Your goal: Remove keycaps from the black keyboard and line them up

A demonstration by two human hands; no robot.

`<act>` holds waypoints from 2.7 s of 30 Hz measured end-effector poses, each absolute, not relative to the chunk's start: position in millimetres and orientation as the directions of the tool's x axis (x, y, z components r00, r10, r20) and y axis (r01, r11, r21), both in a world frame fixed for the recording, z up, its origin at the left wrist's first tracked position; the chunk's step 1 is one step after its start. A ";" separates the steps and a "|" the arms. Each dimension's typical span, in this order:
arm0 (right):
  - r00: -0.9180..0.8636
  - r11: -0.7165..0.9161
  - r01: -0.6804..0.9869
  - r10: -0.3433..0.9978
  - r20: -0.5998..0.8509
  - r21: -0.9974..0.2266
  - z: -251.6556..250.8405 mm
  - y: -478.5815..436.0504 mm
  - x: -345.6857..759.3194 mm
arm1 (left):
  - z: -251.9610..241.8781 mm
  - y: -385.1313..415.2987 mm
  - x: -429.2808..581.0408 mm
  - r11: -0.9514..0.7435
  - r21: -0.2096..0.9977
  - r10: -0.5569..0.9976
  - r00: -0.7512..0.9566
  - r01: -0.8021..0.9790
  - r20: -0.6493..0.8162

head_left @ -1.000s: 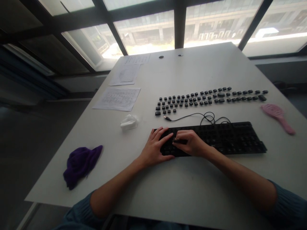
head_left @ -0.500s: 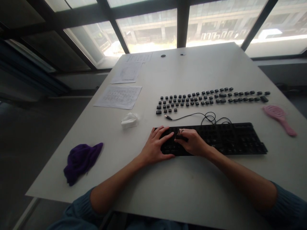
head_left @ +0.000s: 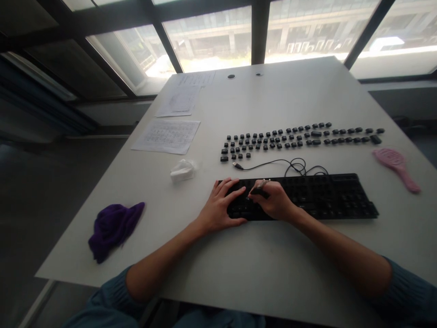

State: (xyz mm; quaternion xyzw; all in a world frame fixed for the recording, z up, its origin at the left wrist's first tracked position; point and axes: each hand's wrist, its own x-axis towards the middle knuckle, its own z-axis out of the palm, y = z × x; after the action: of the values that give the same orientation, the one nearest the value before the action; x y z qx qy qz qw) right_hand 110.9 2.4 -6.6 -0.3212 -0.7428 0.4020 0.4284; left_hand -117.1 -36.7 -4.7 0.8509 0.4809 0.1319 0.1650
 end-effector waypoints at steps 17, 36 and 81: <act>-0.404 0.395 0.016 0.843 0.356 -0.918 -3.7 6.6 110.9 | 7.8 -26.2 -93.4 -0.528 0.631 0.847 0.410 0.569 0.338; -0.382 0.443 0.068 0.839 0.387 -0.894 -8.8 6.9 106.9 | -3.7 -32.2 -94.0 -0.524 0.598 0.848 0.433 0.606 0.304; -0.440 0.258 0.117 0.879 0.183 -0.959 -6.2 8.2 109.4 | 4.9 -32.7 -89.4 -0.527 0.705 0.849 0.320 0.474 0.420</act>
State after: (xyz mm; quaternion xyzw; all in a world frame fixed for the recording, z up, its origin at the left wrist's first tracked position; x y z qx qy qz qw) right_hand 109.4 8.2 -6.2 -0.3599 -0.6918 0.4913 0.3880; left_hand -89.4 -32.7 4.9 0.7775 0.4253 0.3990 0.2354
